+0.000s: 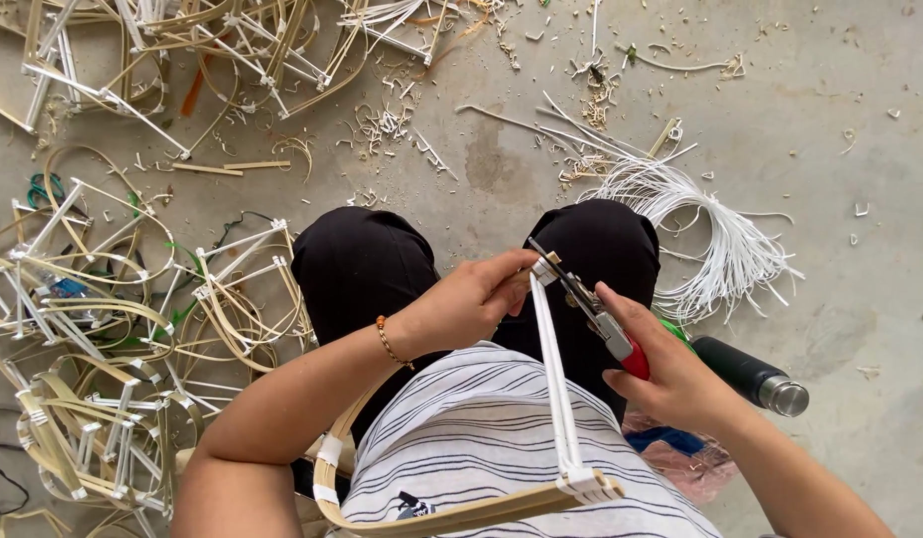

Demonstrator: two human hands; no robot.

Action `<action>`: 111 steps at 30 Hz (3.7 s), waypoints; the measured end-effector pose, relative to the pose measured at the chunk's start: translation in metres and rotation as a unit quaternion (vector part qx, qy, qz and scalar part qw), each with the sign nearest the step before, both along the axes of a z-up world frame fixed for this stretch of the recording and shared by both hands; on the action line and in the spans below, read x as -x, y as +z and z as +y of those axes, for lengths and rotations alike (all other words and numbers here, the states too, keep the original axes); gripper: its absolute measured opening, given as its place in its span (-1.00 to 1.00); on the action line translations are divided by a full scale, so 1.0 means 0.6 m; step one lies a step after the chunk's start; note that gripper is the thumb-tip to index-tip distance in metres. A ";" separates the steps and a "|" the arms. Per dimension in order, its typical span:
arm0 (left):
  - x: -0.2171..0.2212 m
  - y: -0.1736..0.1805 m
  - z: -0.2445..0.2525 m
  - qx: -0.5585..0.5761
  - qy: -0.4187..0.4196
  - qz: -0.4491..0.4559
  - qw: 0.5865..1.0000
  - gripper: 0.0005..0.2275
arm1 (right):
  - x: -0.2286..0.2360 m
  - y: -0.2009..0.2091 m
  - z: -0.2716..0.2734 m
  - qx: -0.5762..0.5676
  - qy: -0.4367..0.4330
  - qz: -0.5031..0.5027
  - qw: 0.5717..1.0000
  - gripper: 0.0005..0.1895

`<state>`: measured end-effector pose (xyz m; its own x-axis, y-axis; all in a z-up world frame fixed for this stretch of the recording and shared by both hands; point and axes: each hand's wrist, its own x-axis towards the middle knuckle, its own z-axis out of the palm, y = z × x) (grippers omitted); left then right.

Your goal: The recorder is binding curved wood or bamboo strips together using white tape or string in a workshop setting.

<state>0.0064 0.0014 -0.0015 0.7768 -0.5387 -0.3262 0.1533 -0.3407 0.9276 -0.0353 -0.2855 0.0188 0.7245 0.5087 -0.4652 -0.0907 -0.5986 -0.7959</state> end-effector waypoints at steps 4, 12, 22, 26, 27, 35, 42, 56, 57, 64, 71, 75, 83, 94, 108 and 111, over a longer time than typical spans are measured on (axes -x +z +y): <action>0.003 -0.008 -0.003 0.029 0.002 -0.015 0.999 -0.68 | 0.000 0.001 0.001 -0.004 0.002 -0.006 1.000 0.03; -0.008 -0.004 -0.013 0.003 -0.008 0.072 0.997 -0.65 | 0.000 -0.006 -0.005 0.028 0.000 -0.013 1.000 -0.01; 0.000 -0.032 -0.005 0.027 -0.013 0.043 0.999 -0.71 | -0.006 0.007 0.006 -0.009 0.038 -0.047 0.998 0.01; 0.005 -0.028 0.000 0.087 0.017 0.216 0.972 -0.68 | -0.007 0.007 0.012 0.006 0.035 0.003 0.999 0.00; 0.007 -0.030 0.002 0.083 0.014 0.212 0.974 -0.69 | -0.006 0.006 0.012 0.040 0.030 0.030 0.998 0.00; 0.025 -0.077 0.002 0.128 0.054 0.157 0.978 -0.70 | -0.015 -0.045 0.010 -0.038 -0.001 0.030 0.999 -0.01; 0.012 -0.107 0.011 0.097 0.059 0.161 0.980 -0.71 | -0.033 -0.095 0.016 0.033 0.016 -0.014 0.999 -0.32; -0.012 -0.093 0.010 0.114 0.051 0.139 0.982 -0.66 | -0.037 -0.030 0.035 0.072 -0.030 0.014 0.997 -0.31; -0.017 -0.089 0.008 0.142 0.056 0.148 0.977 -0.66 | -0.043 -0.009 0.040 0.160 -0.081 0.172 0.969 -0.23; -0.045 -0.134 -0.011 0.157 0.083 0.211 0.961 -0.64 | -0.071 -0.085 0.006 0.033 -0.068 0.046 0.996 -0.40; -0.056 -0.175 0.020 0.194 0.056 0.086 0.976 -0.64 | -0.072 -0.148 -0.014 0.103 -0.049 -0.062 0.992 -0.57; -0.105 -0.169 0.047 0.442 0.105 0.286 0.844 -0.69 | -0.062 -0.152 -0.057 -0.014 -0.174 0.016 0.985 -0.72; -0.205 -0.073 0.025 0.401 0.181 0.138 0.887 -0.67 | 0.229 -0.776 -0.342 0.046 -0.454 0.150 0.877 -0.65; -0.293 -0.102 -0.003 0.188 0.371 -0.248 0.875 -0.73 | 0.009 -0.379 -0.198 -0.106 -0.542 -0.083 0.829 -0.71; -0.084 0.087 -0.067 -0.247 0.020 -0.614 0.750 -0.46 | -0.071 -0.188 0.020 -0.537 -0.367 0.085 0.754 -0.63; -0.015 -0.011 -0.074 -0.273 -0.163 -0.392 0.863 -0.48 | -0.051 -0.213 0.046 -0.575 -0.399 0.156 0.696 -0.64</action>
<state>0.0157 -0.0429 -0.0084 0.7107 -0.7022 -0.0425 -0.6354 -0.6667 0.3895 -0.0048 -0.2577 -0.1093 0.9450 0.1673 -0.2809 -0.3052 0.7599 -0.5740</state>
